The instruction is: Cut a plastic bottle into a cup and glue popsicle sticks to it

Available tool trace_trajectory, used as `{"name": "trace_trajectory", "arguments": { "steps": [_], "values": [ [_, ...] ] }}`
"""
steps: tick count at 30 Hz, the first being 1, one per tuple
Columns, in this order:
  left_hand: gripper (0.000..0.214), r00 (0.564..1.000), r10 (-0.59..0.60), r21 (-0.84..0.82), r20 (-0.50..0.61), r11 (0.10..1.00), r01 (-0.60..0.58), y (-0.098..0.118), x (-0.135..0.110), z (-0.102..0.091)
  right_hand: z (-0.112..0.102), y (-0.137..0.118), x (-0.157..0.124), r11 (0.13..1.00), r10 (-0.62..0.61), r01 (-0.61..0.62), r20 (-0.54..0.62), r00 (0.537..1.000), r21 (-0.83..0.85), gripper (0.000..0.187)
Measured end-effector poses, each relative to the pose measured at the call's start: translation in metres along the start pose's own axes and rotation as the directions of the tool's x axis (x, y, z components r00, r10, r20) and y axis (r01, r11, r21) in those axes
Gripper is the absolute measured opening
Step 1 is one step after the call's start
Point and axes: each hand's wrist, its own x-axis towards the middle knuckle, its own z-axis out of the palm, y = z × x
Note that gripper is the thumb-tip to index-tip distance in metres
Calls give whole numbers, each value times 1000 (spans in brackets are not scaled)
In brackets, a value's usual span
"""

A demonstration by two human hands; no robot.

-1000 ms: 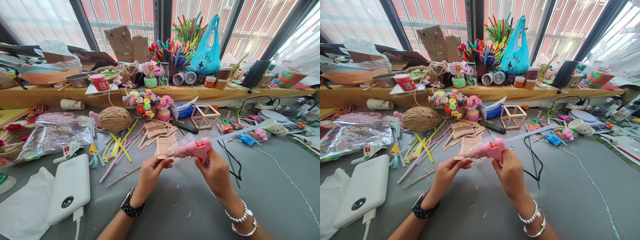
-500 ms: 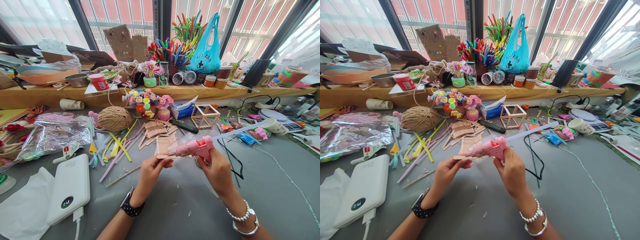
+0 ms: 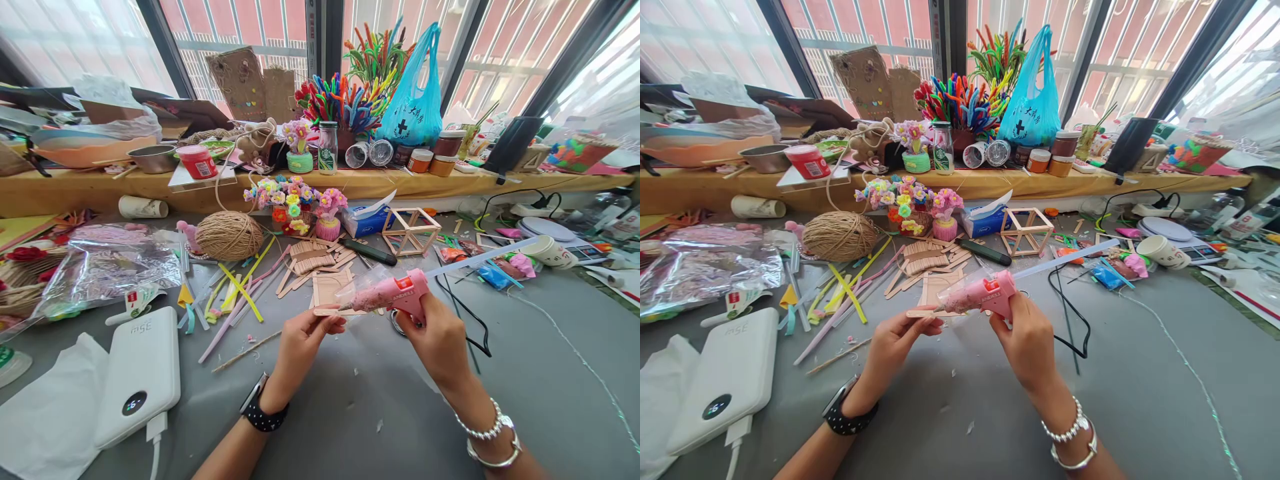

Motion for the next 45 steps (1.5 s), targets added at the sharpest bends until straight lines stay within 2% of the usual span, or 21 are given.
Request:
{"name": "trace_trajectory", "arguments": {
  "steps": [30, 36, 45],
  "values": [
    [17, 1000, -3, 8, -6, 1000, 3, 0, 0, 0, -2, 3, 1, 999, 37, -36, 64, 997, -6, 9],
    [18, 999, -6, 26, -34, 1000, 7, 4, 0, 0, -2, 2, 2, 999, 28, -28, 25, 999, -20, 10],
    [20, 998, -3, 10, -61, 1000, 4, 6, -1, 0, -1, 3, 0, 999, 33, -32, 27, 999, -22, 11]
  ]
}}
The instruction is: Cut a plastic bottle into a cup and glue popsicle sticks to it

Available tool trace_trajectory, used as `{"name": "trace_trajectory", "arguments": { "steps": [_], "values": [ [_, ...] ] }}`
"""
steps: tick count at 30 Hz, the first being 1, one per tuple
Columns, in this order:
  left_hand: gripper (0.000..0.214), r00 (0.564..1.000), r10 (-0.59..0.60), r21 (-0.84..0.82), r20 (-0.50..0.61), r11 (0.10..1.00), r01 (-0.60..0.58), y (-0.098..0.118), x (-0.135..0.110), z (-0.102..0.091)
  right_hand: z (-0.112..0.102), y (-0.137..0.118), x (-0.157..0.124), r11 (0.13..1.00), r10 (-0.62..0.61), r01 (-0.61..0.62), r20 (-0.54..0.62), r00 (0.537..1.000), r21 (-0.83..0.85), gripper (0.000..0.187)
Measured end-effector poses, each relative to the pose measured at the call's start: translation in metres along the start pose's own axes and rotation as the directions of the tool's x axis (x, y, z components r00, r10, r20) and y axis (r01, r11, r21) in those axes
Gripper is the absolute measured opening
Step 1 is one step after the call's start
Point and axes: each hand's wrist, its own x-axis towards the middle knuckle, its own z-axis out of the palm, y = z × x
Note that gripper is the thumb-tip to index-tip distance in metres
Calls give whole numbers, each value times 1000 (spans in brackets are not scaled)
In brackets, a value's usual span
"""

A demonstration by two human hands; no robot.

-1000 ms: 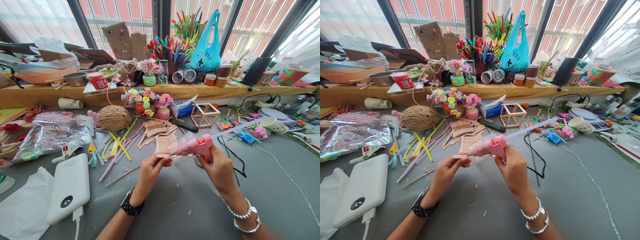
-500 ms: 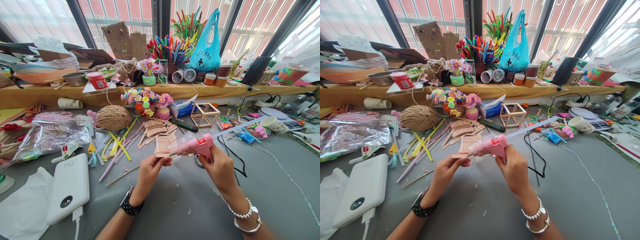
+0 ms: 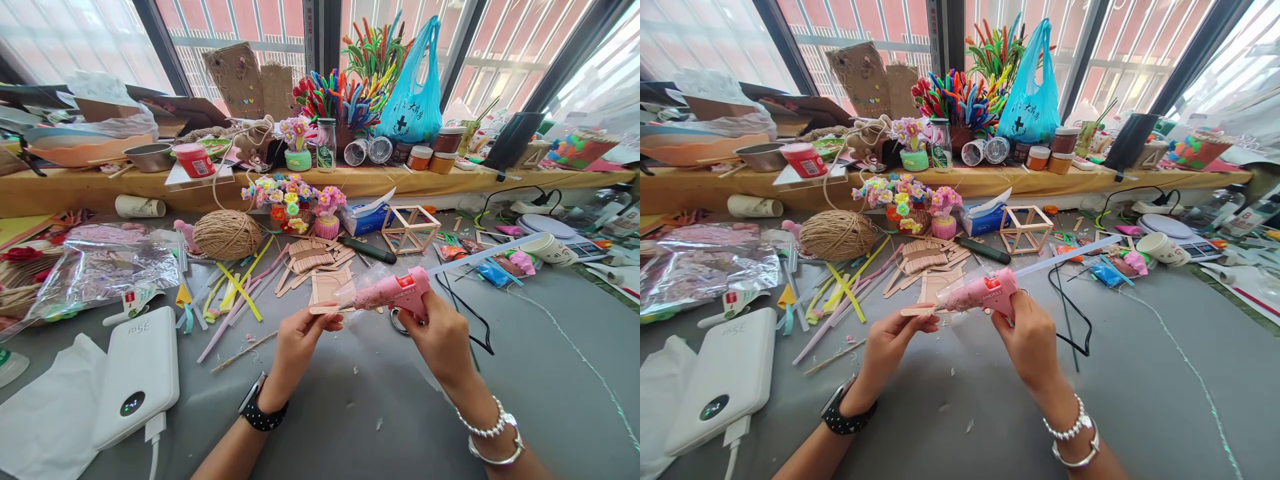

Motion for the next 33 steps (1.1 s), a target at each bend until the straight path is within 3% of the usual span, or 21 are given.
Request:
{"name": "trace_trajectory", "arguments": {
  "steps": [33],
  "values": [
    [19, 999, -25, -62, -25, 998, 23, 0, 0, -2, -1, 2, 2, 1000, 3, -3, -10, 1000, -18, 9]
  ]
}}
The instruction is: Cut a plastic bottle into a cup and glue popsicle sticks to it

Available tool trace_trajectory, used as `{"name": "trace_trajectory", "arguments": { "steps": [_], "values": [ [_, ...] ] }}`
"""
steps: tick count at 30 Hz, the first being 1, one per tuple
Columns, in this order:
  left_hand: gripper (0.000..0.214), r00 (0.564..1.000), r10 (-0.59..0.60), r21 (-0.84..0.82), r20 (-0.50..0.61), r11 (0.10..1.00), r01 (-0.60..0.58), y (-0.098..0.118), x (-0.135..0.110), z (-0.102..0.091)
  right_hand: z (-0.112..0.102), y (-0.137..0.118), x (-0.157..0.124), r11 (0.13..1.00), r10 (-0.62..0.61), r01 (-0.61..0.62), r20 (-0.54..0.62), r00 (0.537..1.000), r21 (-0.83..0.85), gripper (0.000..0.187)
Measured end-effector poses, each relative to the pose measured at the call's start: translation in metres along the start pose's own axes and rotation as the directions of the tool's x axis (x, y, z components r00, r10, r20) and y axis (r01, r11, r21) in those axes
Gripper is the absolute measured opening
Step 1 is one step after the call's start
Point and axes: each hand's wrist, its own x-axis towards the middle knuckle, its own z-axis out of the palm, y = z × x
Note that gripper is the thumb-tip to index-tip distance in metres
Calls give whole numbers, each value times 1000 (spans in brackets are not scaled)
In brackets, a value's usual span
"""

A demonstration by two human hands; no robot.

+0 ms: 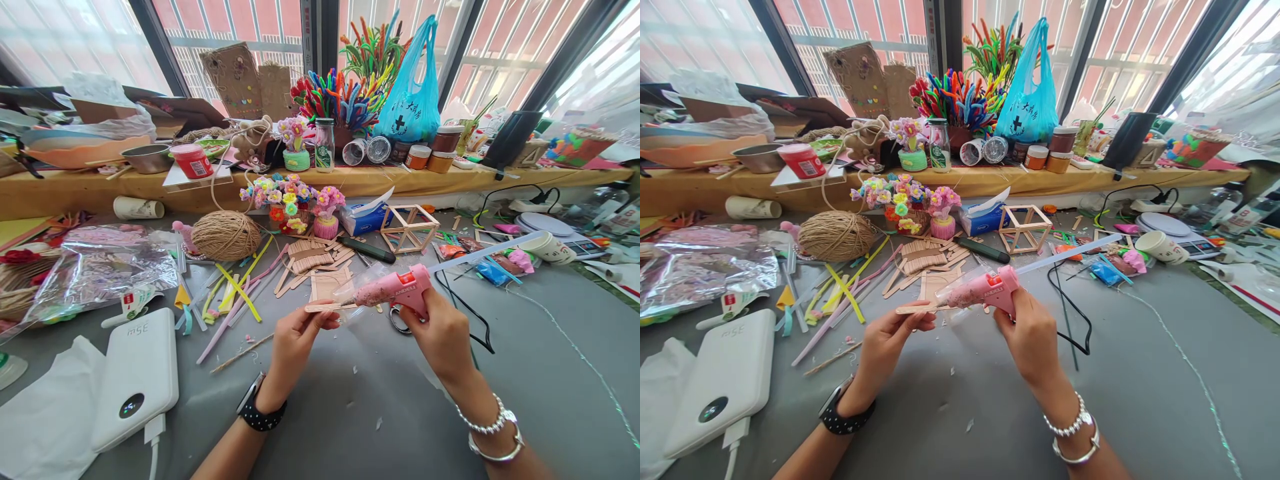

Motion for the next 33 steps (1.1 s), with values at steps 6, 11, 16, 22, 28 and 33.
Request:
{"name": "trace_trajectory", "arguments": {
  "steps": [6, 11, 16, 22, 28, 33],
  "values": [
    [18, 1000, 11, -24, -3, 1000, -11, 0, 0, -1, 0, 1, 1, 1000, 12, -12, -3, 1000, -4, 9],
    [16, 1000, 23, -37, -15, 999, -23, 0, -1, 0, -1, 2, 1, 1000, 3, -3, -11, 1000, -15, 10],
    [16, 999, 27, -53, -23, 998, -28, 0, -1, 0, 0, 2, 2, 1000, 11, -11, -12, 1000, -18, 9],
    [15, 999, 41, -58, -27, 997, -42, 0, -1, 0, 0, 3, 1, 1000, 29, -29, -4, 1000, -4, 9],
    [16, 998, 44, -55, -44, 997, -47, -1, -2, -1, 0, 4, 1, 1000, 30, -30, 0, 1000, -2, 9],
    [17, 997, 40, -61, -59, 997, -43, 1, -1, -1, 0, 4, 1, 999, 38, -38, 0, 999, -2, 9]
  ]
}}
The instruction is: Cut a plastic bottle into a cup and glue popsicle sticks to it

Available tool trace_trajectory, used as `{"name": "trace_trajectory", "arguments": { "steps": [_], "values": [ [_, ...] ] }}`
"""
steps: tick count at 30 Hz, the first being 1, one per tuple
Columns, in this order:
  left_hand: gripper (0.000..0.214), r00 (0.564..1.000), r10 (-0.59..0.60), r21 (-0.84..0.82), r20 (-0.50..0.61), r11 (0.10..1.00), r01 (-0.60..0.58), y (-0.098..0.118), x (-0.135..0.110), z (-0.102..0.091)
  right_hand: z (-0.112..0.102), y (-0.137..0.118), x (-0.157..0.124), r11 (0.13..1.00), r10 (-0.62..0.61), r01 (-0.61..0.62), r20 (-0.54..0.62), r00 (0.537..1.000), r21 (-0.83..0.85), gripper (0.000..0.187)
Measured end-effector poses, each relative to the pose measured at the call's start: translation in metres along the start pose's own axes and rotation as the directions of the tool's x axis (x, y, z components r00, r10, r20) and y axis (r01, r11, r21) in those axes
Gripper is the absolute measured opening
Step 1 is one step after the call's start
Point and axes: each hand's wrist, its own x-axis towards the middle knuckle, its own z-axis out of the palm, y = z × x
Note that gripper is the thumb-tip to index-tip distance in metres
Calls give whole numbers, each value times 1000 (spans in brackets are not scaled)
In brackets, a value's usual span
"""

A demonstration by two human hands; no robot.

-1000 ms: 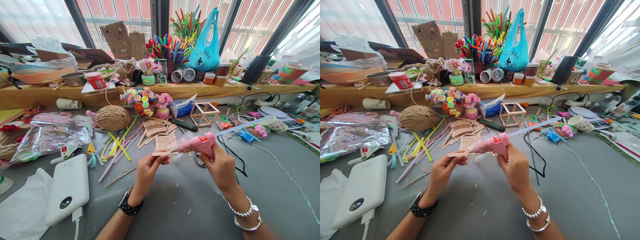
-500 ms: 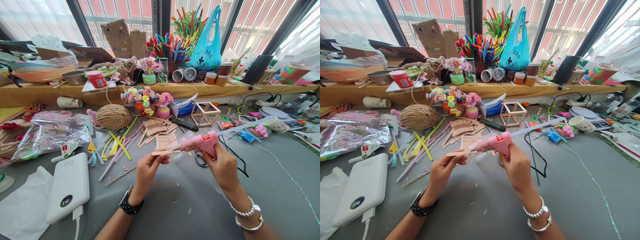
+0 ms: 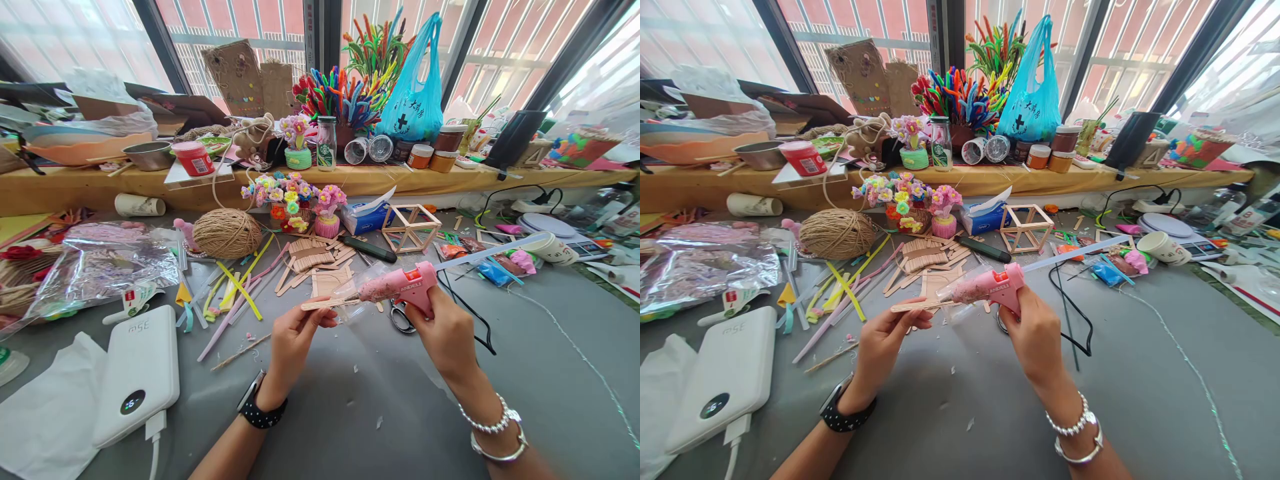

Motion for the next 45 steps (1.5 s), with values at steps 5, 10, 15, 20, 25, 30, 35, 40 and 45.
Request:
{"name": "trace_trajectory", "arguments": {
  "steps": [5, 10, 15, 20, 25, 30, 35, 40, 45],
  "values": [
    [19, 1000, -7, 15, -13, 1000, 7, 1, 0, 0, 0, -1, 0, 1000, 3, -3, -3, 1000, 20, 9],
    [22, 1000, -2, 57, -15, 998, 3, -1, -1, -1, 0, -1, 0, 1000, 20, -20, 3, 1000, 22, 8],
    [22, 1000, -2, 66, -25, 998, 4, -1, -1, 0, 0, 0, 0, 1000, 9, -9, -11, 1000, 22, 8],
    [22, 999, 7, 65, -37, 998, -4, -1, -1, 1, 0, -1, 0, 999, 19, -18, -7, 1000, 42, 8],
    [21, 999, 4, 66, -47, 998, -1, 0, -2, 0, -1, -1, 1, 999, 25, -26, 6, 1000, 33, 7],
    [20, 999, -2, 54, -51, 999, 5, 0, -2, 0, -1, -1, 1, 998, 53, -54, 25, 998, 15, 7],
    [21, 998, -6, 24, -56, 1000, 8, 0, -2, 0, -1, -1, 1, 999, 43, -44, 20, 999, 6, 5],
    [20, 998, -11, 5, -55, 1000, 12, 2, -2, 0, 0, 0, 0, 999, 37, -37, 23, 999, -5, 5],
    [21, 998, -2, 32, -61, 999, 3, 3, -2, 0, 0, 0, 0, 999, 48, -48, 21, 999, -2, 6]
  ]
}}
